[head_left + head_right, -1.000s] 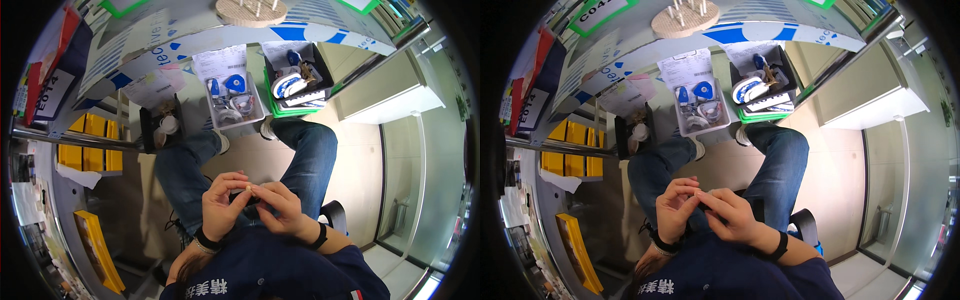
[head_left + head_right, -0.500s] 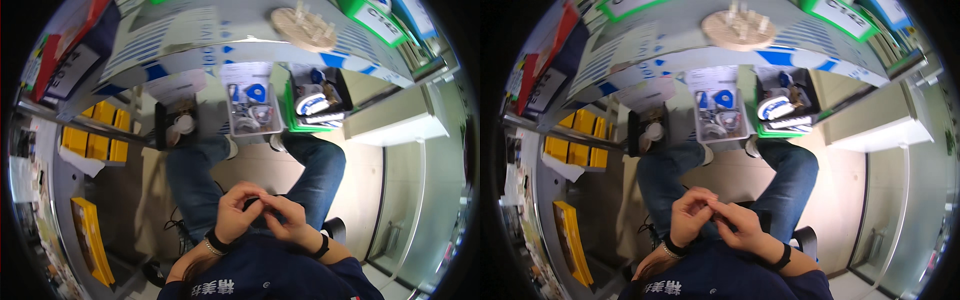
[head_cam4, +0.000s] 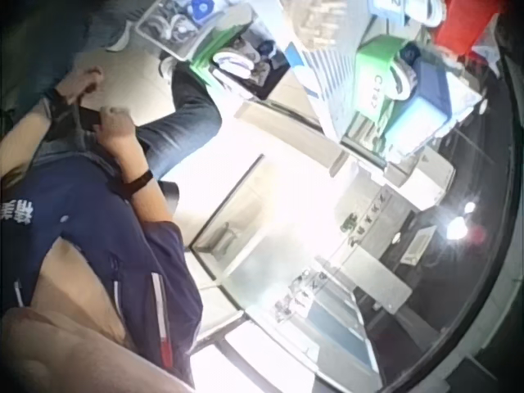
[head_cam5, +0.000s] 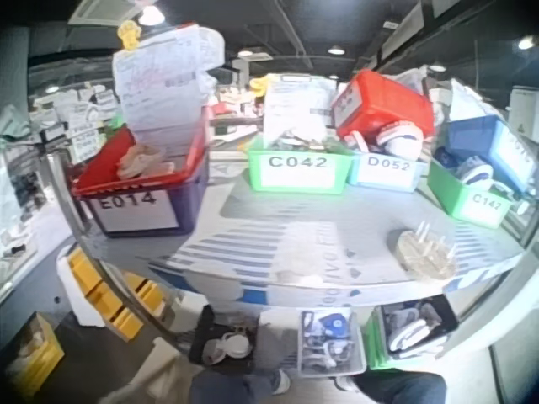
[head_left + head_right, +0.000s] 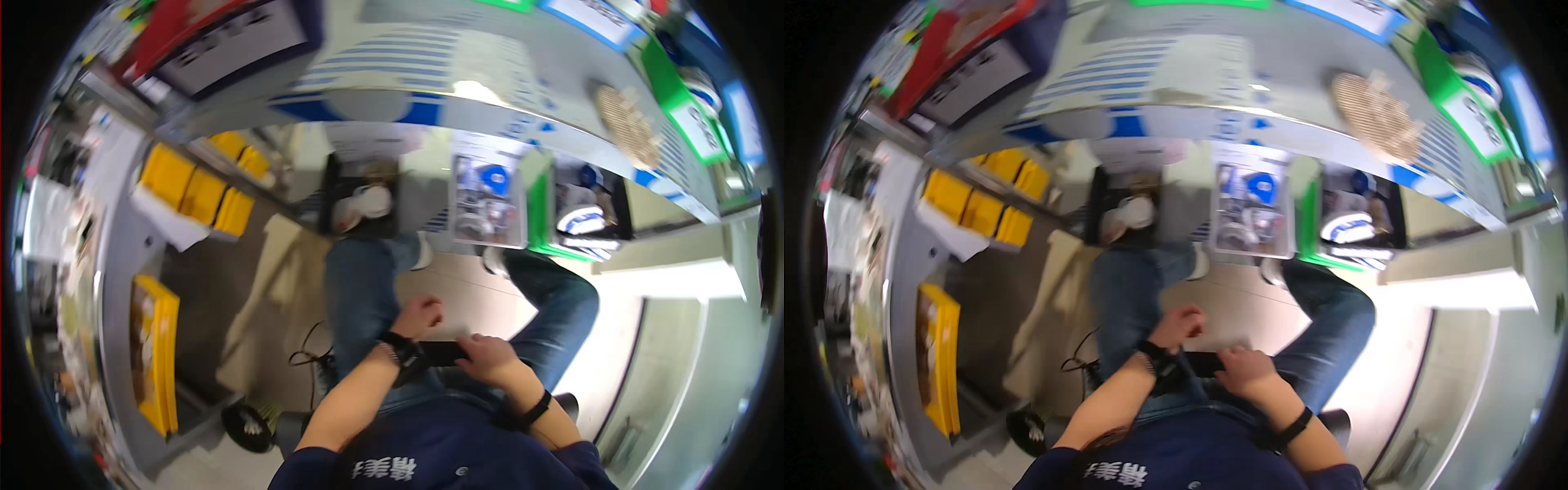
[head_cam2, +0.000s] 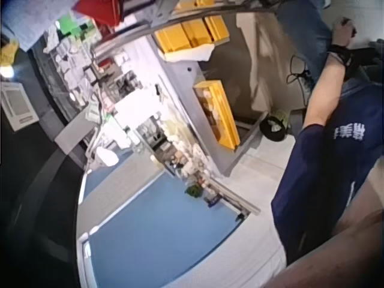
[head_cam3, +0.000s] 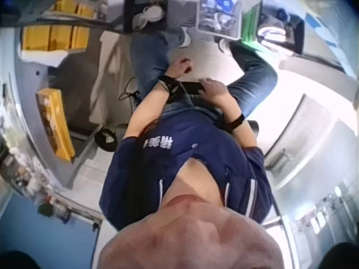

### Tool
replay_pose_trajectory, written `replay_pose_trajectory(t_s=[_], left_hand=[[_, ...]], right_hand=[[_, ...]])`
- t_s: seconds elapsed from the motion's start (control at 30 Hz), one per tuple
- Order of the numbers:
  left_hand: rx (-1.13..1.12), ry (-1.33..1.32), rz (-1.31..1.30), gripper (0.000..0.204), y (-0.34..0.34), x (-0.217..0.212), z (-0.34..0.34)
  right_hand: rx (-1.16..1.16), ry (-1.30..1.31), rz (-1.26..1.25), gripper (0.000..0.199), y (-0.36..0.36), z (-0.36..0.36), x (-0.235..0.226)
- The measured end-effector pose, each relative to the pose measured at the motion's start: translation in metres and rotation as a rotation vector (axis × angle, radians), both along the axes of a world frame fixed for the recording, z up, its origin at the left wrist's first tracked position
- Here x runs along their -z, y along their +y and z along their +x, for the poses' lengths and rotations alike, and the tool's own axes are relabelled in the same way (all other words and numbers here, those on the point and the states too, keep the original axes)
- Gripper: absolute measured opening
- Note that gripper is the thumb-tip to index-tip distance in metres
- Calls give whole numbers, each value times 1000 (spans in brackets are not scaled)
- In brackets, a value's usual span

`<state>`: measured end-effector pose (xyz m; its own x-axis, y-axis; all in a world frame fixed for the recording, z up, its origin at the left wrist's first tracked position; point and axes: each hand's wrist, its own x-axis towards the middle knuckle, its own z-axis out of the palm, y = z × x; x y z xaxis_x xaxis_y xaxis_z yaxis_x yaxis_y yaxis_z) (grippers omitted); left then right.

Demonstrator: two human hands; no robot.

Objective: The person is seen organizing dental laboratory trays, checking dental molds, and moving trays between workstations.

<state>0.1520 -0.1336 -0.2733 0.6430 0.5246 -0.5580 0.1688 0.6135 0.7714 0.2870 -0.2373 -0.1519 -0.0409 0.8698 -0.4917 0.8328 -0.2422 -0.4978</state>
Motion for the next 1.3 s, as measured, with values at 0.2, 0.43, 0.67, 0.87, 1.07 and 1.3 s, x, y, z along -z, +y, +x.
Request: replay_pose_trajectory(t_s=[0.2, 0.43, 0.67, 0.87, 1.07, 1.3], left_hand=[[-45, 60, -137, 5, 8, -15, -9], [-30, 164, -149, 8, 11, -27, 4], [-43, 138, -161, 5, 9, -25, 3], [-32, 151, -181, 6, 8, -20, 1], [-35, 162, -184, 7, 7, -18, 1], [24, 181, -118, 5, 7, -35, 11]], right_hand=[[215, -15, 247, 37, 10, 49, -26], [736, -291, 740, 24, 7, 152, -90], [955, -437, 569, 35, 26, 209, -74], [977, -470, 638, 26, 30, 242, -53], [1159, 146, 600, 27, 20, 244, -61], [1293, 395, 715, 25, -39, 260, -87]])
